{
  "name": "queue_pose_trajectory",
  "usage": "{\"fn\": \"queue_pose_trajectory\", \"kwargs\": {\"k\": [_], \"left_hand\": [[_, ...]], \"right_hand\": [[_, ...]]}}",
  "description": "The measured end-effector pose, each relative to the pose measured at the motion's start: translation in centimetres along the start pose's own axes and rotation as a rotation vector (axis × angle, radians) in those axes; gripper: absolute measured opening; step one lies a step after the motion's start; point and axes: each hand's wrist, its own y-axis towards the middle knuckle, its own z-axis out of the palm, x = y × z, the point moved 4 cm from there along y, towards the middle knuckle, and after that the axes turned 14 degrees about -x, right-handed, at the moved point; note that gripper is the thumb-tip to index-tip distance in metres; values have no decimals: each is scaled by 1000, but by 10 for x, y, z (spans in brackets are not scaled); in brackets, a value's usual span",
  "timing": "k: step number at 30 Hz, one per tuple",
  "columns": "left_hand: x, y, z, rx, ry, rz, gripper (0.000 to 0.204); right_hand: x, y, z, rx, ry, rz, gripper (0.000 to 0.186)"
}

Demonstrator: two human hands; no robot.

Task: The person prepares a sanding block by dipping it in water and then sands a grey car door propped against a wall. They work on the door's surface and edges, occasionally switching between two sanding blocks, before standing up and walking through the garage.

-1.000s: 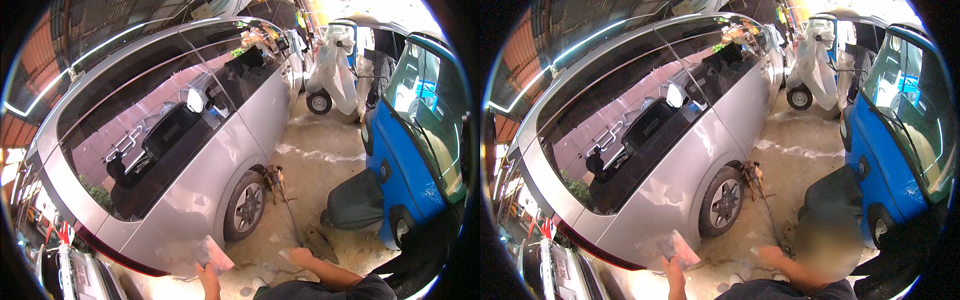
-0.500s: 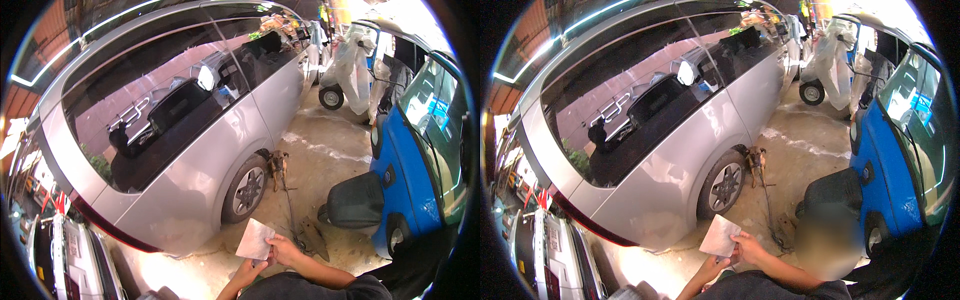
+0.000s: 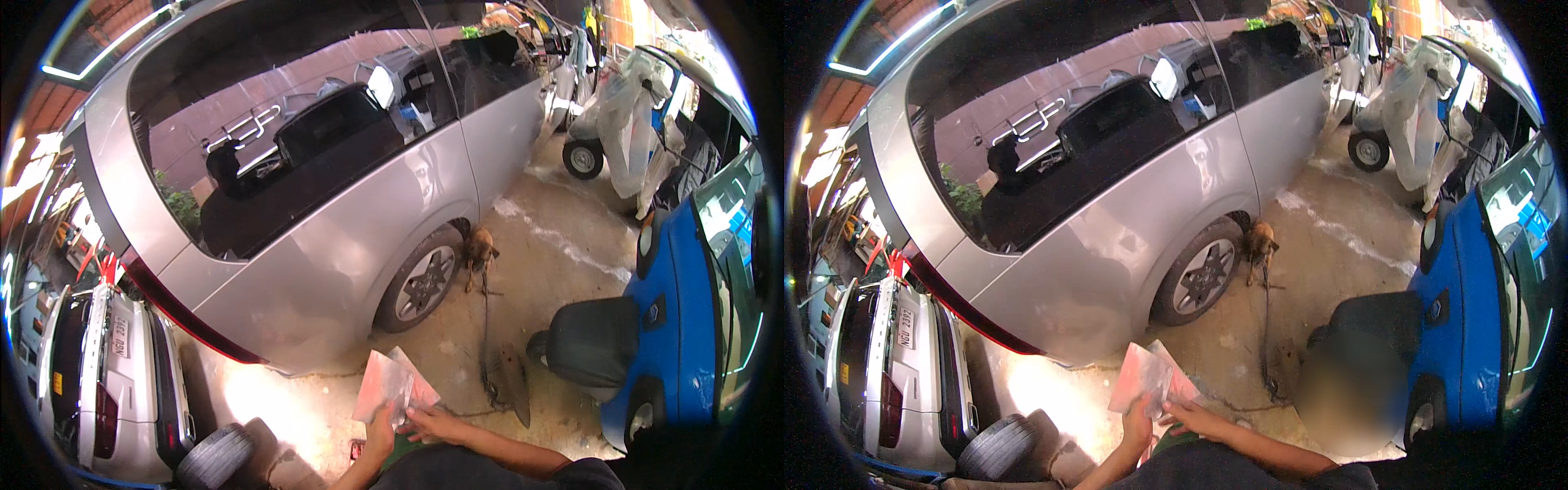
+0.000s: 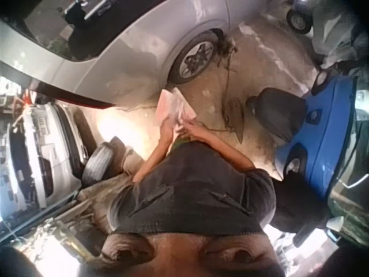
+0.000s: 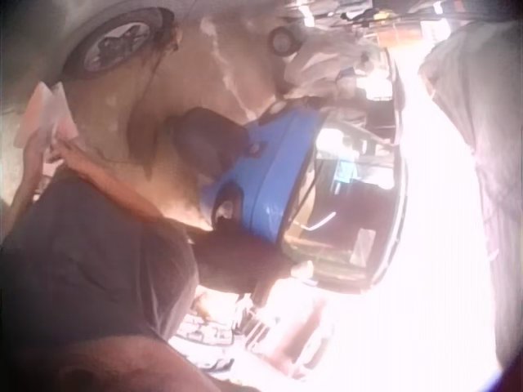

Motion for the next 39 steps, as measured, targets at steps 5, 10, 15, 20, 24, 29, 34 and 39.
{"fn": "queue_pose_trajectory", "kwargs": {"k": [5,10,15,20,24,29,34,39], "left_hand": [[10,-4,-12,-1,-171,-31,33],[64,48,-76,-84,2,37,26],[62,42,-83,-110,-408,-194,35],[29,15,-59,-105,-481,-236,43],[59,31,-83,-110,-397,-197,44],[84,50,-114,-185,-363,-289,43],[116,79,-163,-295,-374,-325,38],[132,109,-211,-363,-421,-461,41]], "right_hand": [[43,-3,-10,-270,-119,-109,47],[40,13,-58,-402,375,-342,43],[26,-6,-99,-300,504,-129,46],[7,-5,-104,-152,561,-122,47],[9,10,-82,-292,460,-72,45],[-7,40,-57,-227,531,85,38],[-31,82,-15,-407,202,200,39],[-42,142,49,-302,-70,300,38]]}}
